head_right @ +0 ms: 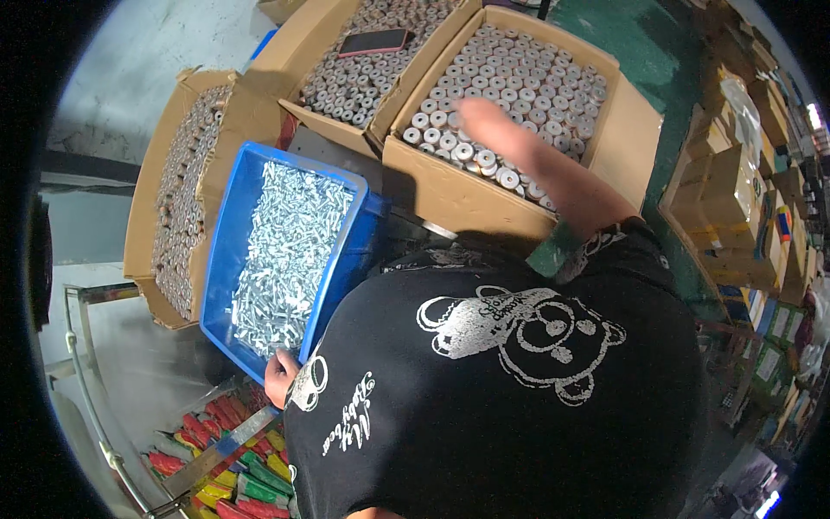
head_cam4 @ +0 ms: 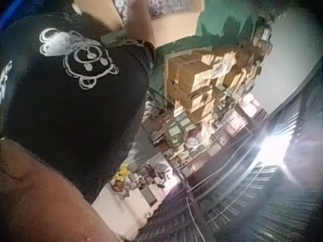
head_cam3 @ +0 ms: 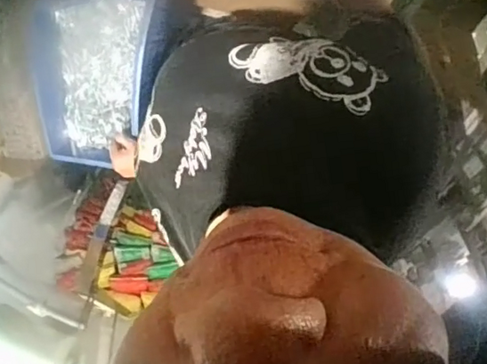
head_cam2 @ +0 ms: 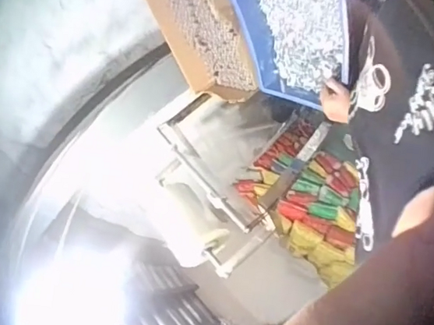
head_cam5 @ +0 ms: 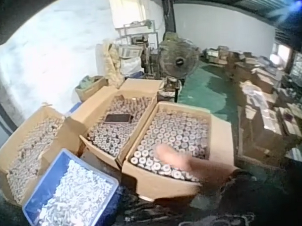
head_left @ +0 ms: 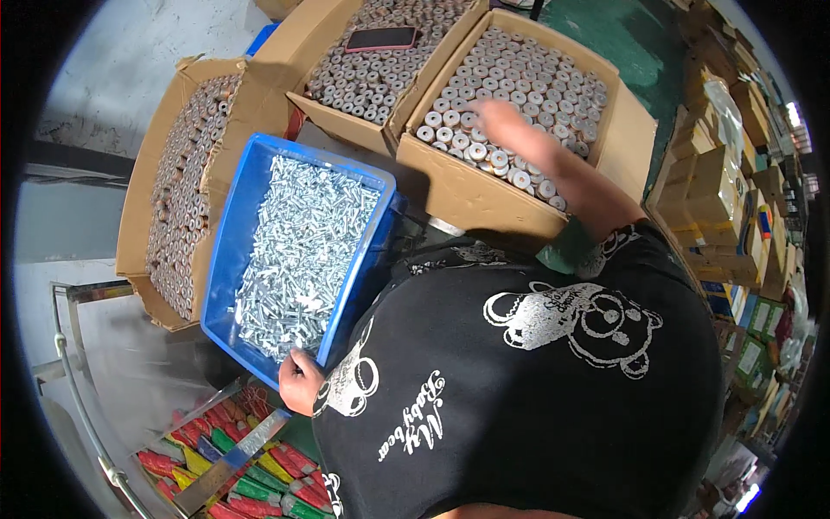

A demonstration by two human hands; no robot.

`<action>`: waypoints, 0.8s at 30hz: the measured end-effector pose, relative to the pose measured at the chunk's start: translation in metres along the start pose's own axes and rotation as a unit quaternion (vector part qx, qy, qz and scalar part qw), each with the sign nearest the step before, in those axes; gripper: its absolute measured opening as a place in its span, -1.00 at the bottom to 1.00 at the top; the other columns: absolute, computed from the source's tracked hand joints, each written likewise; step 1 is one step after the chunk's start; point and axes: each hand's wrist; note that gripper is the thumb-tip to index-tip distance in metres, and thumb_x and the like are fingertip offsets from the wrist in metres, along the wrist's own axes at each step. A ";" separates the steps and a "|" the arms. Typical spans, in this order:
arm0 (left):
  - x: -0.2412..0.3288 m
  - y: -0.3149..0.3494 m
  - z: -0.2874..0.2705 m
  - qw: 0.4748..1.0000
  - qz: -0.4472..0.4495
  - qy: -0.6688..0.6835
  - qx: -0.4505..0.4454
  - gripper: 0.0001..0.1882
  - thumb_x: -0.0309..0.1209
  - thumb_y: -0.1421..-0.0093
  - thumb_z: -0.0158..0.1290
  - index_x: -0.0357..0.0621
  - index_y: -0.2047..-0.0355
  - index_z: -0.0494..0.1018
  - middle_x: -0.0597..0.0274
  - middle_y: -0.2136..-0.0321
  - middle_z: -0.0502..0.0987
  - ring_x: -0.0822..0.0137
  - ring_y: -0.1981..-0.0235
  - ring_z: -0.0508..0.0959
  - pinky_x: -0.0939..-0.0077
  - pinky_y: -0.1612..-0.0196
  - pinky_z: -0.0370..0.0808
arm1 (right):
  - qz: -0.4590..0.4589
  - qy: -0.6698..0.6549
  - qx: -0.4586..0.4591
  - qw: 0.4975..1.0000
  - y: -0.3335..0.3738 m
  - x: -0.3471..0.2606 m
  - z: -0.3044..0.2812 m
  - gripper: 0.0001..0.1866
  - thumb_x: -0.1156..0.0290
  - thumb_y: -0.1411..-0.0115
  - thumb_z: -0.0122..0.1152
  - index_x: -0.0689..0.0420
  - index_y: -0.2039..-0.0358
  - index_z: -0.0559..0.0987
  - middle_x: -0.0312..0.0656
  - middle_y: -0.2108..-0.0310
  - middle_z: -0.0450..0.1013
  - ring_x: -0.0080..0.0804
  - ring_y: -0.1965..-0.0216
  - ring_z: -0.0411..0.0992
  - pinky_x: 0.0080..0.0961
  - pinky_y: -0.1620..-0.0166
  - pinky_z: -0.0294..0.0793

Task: Sorting metal bolts into a blue tray within a warehouse environment.

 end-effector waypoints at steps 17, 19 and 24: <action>0.022 0.008 -0.010 1.000 0.016 -0.003 0.024 -0.71 -0.25 -0.20 0.05 -0.23 0.47 0.57 -0.05 0.55 0.53 -0.07 0.50 0.52 0.16 0.41 0.42 | 0.055 -0.640 -0.129 0.756 -0.078 -0.034 -0.060 -0.60 0.22 -0.09 0.31 0.21 0.13 0.56 -0.23 0.51 0.44 -0.49 0.47 0.43 -0.54 0.42 0.40; 0.023 0.006 -0.009 1.000 0.014 -0.002 0.019 -0.71 -0.24 -0.19 0.06 -0.25 0.46 0.57 -0.06 0.54 0.54 -0.07 0.49 0.53 0.15 0.40 0.42 | -0.001 -0.488 -0.136 0.862 -0.140 -0.085 -0.048 -0.68 0.20 -0.13 0.27 0.19 0.25 0.61 -0.20 0.57 0.45 -0.47 0.54 0.42 -0.47 0.48 0.41; 0.023 0.013 -0.012 0.998 -0.053 0.012 0.020 -0.72 -0.24 -0.17 0.06 -0.21 0.44 0.59 -0.09 0.50 0.55 -0.11 0.44 0.55 0.12 0.35 0.46 | -0.115 0.109 -0.160 0.974 -0.247 -0.135 0.071 -0.68 0.39 0.00 0.19 0.17 0.20 0.64 0.04 0.23 0.57 0.01 0.20 0.54 -0.16 0.13 0.54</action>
Point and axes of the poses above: each hand's wrist, its own y-axis away from the middle knuckle, its own z-axis out of the palm, x = y × z
